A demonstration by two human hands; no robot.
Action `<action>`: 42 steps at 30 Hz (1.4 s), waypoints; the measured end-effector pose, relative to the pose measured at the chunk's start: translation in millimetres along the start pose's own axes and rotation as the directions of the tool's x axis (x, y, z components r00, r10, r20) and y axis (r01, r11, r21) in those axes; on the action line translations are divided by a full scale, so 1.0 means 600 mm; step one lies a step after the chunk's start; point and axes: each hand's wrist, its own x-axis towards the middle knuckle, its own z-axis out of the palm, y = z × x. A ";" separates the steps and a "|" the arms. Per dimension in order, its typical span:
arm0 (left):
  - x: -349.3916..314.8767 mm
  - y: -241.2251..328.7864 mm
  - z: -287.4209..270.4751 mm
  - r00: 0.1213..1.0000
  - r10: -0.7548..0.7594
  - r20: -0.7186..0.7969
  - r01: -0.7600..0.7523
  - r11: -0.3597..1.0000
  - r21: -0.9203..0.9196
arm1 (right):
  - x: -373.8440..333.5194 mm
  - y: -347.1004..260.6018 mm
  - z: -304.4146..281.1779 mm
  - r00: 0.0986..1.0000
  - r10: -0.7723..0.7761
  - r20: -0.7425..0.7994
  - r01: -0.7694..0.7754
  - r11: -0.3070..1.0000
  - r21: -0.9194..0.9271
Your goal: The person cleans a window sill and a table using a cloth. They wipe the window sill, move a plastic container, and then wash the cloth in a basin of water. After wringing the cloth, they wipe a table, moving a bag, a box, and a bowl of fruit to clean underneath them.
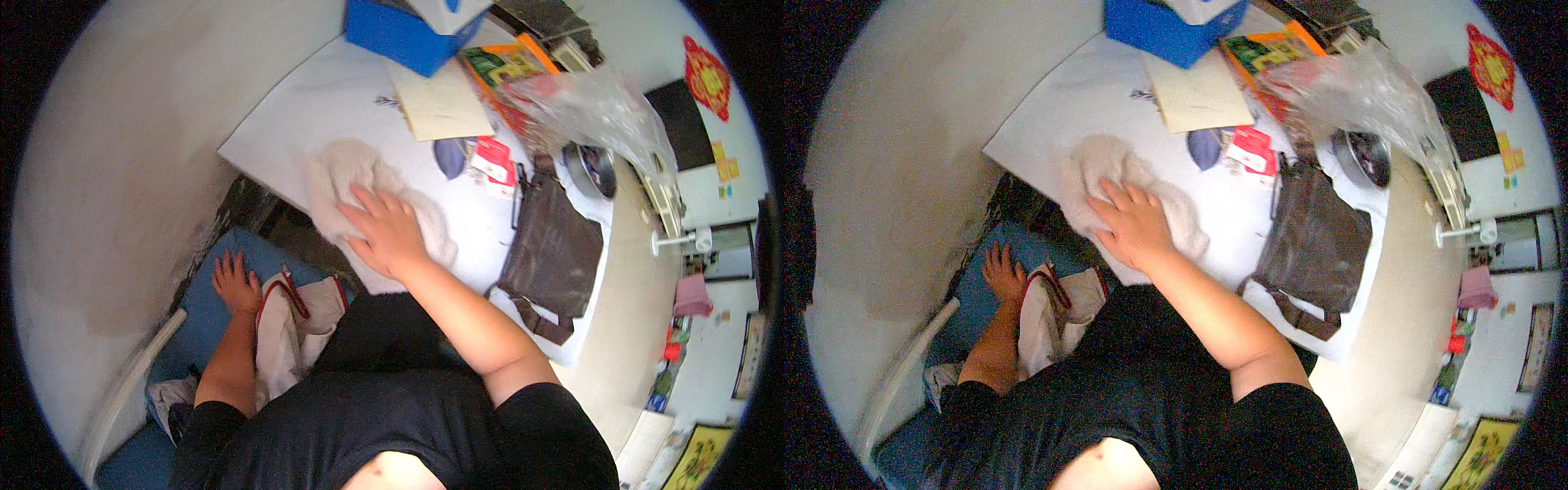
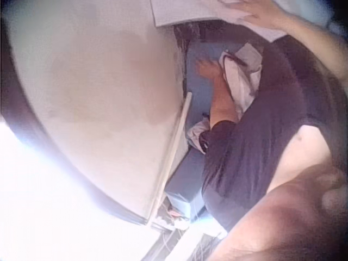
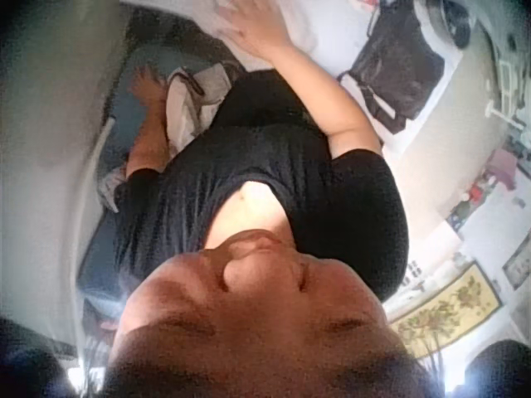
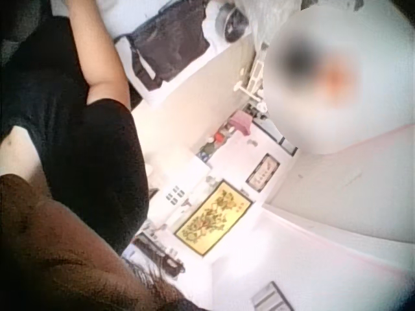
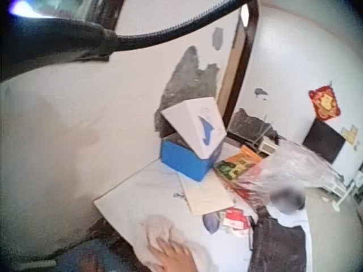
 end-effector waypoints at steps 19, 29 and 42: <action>0.108 0.284 -0.195 0.983 0.145 -0.116 -0.160 0.341 -0.926 | -0.306 0.238 -0.087 0.915 0.290 -0.279 -0.264 0.956 0.127; 0.243 0.723 -0.112 0.678 0.720 -0.151 -0.632 0.466 -0.618 | -0.369 0.278 -0.133 0.967 -0.068 -0.246 0.104 0.986 0.133; 0.142 0.676 -0.270 0.784 0.581 -0.219 -0.516 0.414 -0.750 | -0.379 0.280 -0.144 0.963 -0.036 -0.266 0.091 0.976 0.196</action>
